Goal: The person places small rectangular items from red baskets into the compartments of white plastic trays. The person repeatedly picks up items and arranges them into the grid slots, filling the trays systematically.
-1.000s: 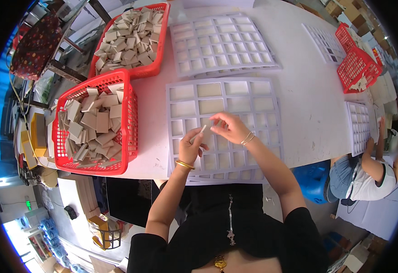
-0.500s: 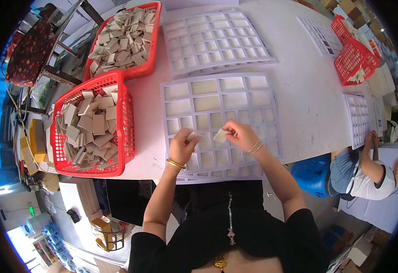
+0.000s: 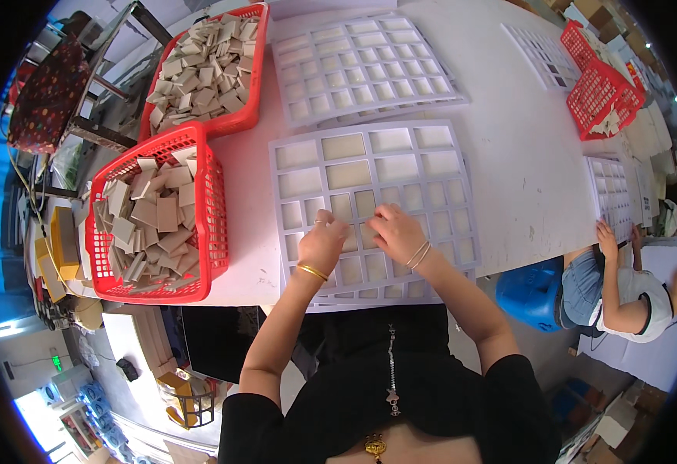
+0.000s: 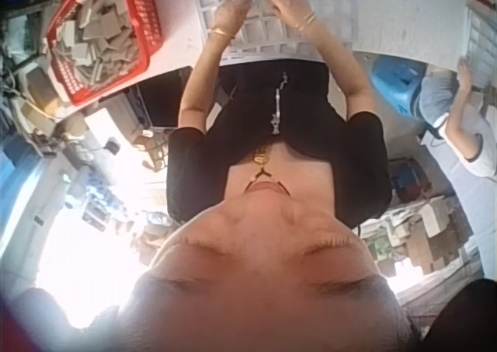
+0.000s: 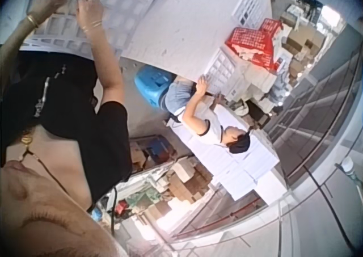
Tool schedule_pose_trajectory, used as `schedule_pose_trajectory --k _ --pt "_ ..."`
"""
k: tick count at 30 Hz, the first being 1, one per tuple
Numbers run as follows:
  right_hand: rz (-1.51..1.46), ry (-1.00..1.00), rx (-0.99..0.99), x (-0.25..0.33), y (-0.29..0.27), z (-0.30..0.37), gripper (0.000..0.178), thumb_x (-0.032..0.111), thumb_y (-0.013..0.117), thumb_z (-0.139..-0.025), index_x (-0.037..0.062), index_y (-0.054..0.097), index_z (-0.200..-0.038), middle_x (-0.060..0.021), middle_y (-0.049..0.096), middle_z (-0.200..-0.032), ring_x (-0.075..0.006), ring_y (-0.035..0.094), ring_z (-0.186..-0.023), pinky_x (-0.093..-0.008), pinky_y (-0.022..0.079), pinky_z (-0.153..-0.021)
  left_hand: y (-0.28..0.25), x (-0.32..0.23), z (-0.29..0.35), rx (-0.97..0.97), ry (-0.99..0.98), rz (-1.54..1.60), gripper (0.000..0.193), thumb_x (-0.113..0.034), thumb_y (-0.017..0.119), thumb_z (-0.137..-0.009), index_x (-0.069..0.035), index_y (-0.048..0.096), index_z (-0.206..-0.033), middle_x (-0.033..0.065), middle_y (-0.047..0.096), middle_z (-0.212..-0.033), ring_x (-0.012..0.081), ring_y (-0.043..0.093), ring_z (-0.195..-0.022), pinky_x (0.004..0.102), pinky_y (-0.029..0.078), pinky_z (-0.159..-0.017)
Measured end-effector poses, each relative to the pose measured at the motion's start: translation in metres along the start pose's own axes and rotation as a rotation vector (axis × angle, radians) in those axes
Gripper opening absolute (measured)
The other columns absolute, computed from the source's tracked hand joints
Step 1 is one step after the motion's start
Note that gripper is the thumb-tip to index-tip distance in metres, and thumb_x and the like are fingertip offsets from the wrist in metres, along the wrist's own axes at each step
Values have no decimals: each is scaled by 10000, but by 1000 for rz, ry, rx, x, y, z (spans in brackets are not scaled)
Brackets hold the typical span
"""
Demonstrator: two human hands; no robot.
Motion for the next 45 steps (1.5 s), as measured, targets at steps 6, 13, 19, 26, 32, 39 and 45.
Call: schedule_pose_trajectory --k 6,13,19,26,32,39,45 --pt "181 -62 -42 12 -5 3 60 111 639 -708 122 604 -755 2 531 -877 -191 531 -896 -352 404 -741 3 0 16 -129 244 -179 242 -66 616 -726 -162 651 -946 8 624 -1021 218 584 -934 374 469 -742" --pt "278 -3 225 12 -1 7 34 146 592 -738 124 615 -749 2 582 -882 -186 540 -916 -362 381 -786 1 5 18 -17 291 -150 259 -24 559 -725 -181 664 -902 -35 656 -1051 224 574 -972 372 400 -818" --pt "-97 166 -237 -30 -42 26 380 125 607 -789 43 559 -1157 -129 586 -1169 -305 505 -1133 -434 383 -956 -23 45 22 -409 17 84 348 18 550 -735 -118 652 -1039 93 614 -1143 311 548 -1059 423 402 -922" --pt "280 795 -302 -139 -57 144 518 296 636 -821 -43 524 -1196 -225 532 -1210 -385 479 -1143 -460 366 -986 8 113 57 -342 -263 137 481 -201 578 -864 47 463 -1261 240 520 -1227 393 479 -1151 453 378 -979" --pt "144 731 -422 -108 -31 147 538 311 663 -798 -59 539 -1168 -220 538 -1187 -375 492 -1112 -439 376 -975 13 95 55 -441 -384 288 494 -179 602 -848 63 468 -1257 248 518 -1234 396 500 -1133 435 386 -976" --pt "22 622 -613 -85 -36 147 504 249 664 -817 -60 520 -1188 -199 537 -1167 -326 506 -1093 -396 393 -956 -27 64 62 -646 -390 429 411 -68 566 -842 26 511 -1238 112 531 -1085 215 516 -915 296 437 -777" --pt "-449 1005 -819 -119 -76 174 470 294 606 -897 -37 518 -1220 -162 571 -1059 -294 560 -984 -348 436 -892 -18 -2 37 -659 -133 505 527 -52 564 -823 9 426 -1328 125 493 -1142 217 482 -1005 319 414 -836"
Point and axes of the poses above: each hand's wrist, its own z-axis away from the middle knuckle, its own y-axis out of the palm, x = y × z, the point moved 2 cm from there along -z, towards the middle knuckle
